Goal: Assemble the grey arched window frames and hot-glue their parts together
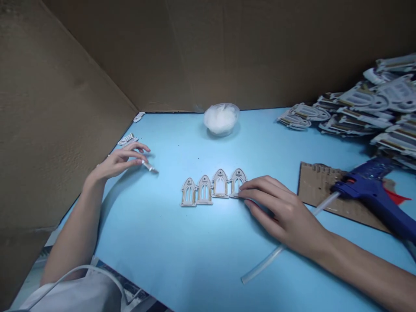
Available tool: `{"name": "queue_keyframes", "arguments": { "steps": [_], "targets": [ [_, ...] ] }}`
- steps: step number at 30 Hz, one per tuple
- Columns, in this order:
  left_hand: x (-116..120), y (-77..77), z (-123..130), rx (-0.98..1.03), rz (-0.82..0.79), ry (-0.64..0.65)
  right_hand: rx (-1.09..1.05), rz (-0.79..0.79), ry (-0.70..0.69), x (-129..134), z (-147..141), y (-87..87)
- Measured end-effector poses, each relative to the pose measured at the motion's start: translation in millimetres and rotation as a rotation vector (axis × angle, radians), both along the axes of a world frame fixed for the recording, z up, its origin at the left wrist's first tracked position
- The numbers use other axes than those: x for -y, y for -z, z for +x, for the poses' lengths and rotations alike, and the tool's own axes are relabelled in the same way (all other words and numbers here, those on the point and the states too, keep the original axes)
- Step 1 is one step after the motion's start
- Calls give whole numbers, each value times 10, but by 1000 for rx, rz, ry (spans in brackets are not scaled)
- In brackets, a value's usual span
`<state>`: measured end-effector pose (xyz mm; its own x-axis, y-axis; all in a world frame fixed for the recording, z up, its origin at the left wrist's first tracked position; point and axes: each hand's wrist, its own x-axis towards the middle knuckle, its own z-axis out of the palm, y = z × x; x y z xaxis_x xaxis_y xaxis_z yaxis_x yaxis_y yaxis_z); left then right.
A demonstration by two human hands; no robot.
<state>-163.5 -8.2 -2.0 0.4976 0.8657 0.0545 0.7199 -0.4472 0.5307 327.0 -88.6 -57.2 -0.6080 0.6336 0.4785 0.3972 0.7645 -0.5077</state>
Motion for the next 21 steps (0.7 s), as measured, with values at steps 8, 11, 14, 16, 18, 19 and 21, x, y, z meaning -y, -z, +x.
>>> {"name": "queue_keyframes", "arguments": {
  "steps": [8, 11, 14, 16, 18, 19, 21],
  "targets": [
    [157, -104, 503, 9, -438, 374, 25, -47, 29, -14, 0, 15],
    [222, -33, 701, -22, -346, 381, 43, -58, 32, -20, 4, 23],
    [279, 41, 847, 34, -274, 382, 38, -63, 30, -23, -1, 27],
    [298, 78, 913, 77, -214, 374, 23, -61, 27, -24, -8, 31],
    [302, 106, 952, 96, -189, 402, 13, -49, 25, -23, -11, 39],
    [301, 118, 963, 98, -190, 427, 13, -44, 25, -22, -11, 43],
    [301, 144, 974, 97, -185, 468, 16, -42, 29, -18, -8, 50]
  ]
}}
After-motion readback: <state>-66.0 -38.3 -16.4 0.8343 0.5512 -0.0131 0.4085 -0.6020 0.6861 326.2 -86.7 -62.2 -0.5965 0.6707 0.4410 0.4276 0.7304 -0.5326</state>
